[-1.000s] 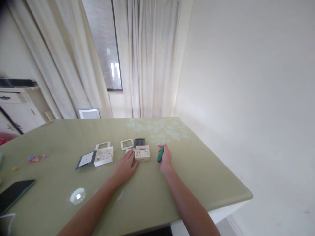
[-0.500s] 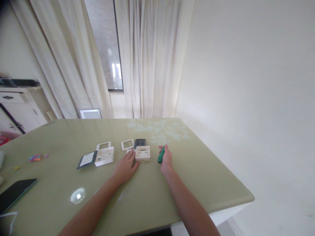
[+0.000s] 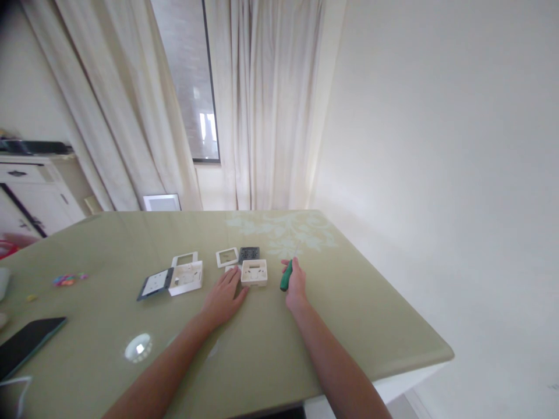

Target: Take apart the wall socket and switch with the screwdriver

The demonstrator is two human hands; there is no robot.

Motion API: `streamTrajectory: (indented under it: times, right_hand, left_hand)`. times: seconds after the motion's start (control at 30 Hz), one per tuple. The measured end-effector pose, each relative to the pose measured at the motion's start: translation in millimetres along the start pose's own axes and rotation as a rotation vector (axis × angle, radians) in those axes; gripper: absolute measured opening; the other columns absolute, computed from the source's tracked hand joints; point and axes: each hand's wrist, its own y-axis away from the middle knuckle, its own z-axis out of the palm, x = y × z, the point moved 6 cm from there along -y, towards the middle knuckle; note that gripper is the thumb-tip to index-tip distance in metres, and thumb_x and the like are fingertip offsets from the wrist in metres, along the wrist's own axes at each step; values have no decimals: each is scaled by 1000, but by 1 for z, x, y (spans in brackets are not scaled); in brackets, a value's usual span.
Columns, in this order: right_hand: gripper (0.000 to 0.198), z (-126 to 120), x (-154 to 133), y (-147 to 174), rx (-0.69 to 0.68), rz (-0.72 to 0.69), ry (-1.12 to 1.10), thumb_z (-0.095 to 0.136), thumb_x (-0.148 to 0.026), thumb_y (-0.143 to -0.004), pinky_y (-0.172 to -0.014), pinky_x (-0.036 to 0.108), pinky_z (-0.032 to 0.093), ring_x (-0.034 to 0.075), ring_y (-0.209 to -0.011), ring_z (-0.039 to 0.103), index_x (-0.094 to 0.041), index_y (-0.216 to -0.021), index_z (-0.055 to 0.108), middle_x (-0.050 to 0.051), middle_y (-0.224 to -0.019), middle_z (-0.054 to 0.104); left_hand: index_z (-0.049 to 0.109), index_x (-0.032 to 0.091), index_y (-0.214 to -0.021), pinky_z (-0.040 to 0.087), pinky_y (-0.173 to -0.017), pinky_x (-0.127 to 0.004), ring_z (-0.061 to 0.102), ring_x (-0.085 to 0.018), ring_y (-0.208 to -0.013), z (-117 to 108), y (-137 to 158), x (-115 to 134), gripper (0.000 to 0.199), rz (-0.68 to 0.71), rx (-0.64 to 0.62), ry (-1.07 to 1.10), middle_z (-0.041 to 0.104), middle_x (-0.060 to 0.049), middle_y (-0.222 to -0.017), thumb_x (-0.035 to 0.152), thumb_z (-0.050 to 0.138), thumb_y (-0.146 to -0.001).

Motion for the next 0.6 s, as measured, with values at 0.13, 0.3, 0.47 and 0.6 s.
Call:
streamTrajectory:
  times: [0.13, 0.3, 0.47, 0.6]
  right_hand:
    - [50, 0, -1, -1, 2, -10, 6, 70, -65, -94, -48, 28, 28, 11, -48, 44, -18, -80, 79, -1, -63, 59]
    - [51, -1, -5, -2, -22, -23, 5, 68, -66, -96, -48, 29, 28, 11, -47, 44, -18, -81, 79, 0, -63, 59]
    - [50, 3, -4, 3, -47, -10, -12, 69, -65, -94, -48, 29, 29, 11, -49, 43, -18, -79, 79, 0, -65, 58]
    - [50, 8, -1, 8, -52, -7, -24, 72, -66, -92, -48, 28, 30, 12, -52, 44, -18, -78, 80, 0, -66, 59]
  left_hand:
    - [58, 10, -149, 41, -130, -53, 49, -38, -157, -14, 0, 8, 55, 15, 25, 24, 59, -23, -161, 35, 60, -99]
    - [69, 21, -120, 59, -105, -45, 73, -29, -118, -69, 24, 9, 29, 10, 115, 70, 77, -13, -125, 24, 47, -101]
    - [66, 23, -109, 61, -78, -38, 72, -27, -89, -151, 93, -65, 38, -218, 407, 49, 73, -9, -103, 54, 44, -105]
    - [66, 16, -123, 57, -97, -59, 70, -43, -109, -184, 158, -157, 55, -424, 411, -314, 71, -22, -117, 56, 38, -100]
